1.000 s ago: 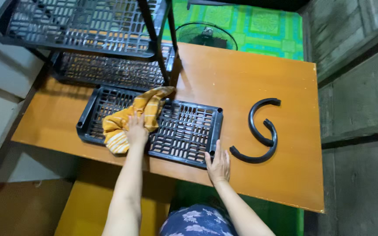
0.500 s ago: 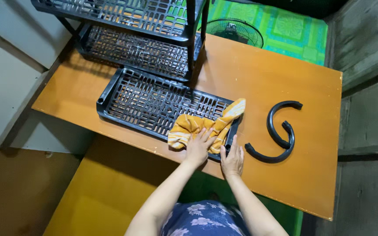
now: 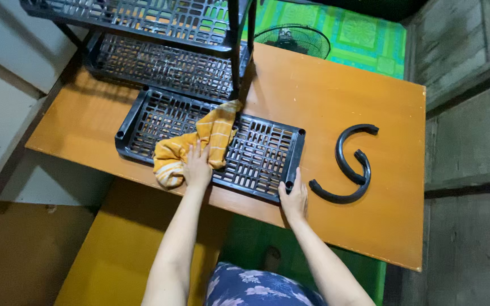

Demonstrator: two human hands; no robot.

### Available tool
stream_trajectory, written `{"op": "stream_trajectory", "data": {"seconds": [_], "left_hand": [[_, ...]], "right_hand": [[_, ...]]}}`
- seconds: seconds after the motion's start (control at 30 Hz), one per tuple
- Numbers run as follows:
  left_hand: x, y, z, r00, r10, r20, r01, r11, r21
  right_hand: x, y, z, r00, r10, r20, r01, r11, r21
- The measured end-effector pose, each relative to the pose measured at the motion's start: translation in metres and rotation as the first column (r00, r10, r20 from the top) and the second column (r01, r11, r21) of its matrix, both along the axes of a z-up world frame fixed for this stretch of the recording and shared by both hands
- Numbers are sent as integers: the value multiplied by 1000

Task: The person wipes a black plastic tray with a yellow cloth, then attaches two curved handles to the tray. The person continues wiping the tray after the handles are attached.

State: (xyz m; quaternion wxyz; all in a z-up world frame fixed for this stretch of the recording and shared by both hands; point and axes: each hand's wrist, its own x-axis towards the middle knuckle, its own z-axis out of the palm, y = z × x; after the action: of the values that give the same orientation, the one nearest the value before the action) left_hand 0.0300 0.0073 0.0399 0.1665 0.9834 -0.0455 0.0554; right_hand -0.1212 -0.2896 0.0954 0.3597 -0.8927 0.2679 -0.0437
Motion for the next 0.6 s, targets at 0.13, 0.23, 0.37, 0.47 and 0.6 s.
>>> {"op": "stream_trajectory", "data": {"seconds": [0.13,0.23,0.37,0.47,0.6], "left_hand": [[-17,-37,6,997,-75,-9,75,997,-5],[-40,-73,16,986,-169,12,169,985,-25],[-58,-127,46,979,-197,-61,147,872,-466],[-52,-159,73,986,-168,-1,106,629,-770],[-38,-184,103,995,-78,54,83,446,-891]], "right_hand": [[9,-11,-5,978,52,202,-43,998,-49],[7,-20,-10,950,111,293,-70,987,-148],[12,-29,2,907,90,412,-34,990,-140],[14,-35,19,896,67,439,-29,995,-94],[21,-53,35,936,-68,345,42,996,81]]}}
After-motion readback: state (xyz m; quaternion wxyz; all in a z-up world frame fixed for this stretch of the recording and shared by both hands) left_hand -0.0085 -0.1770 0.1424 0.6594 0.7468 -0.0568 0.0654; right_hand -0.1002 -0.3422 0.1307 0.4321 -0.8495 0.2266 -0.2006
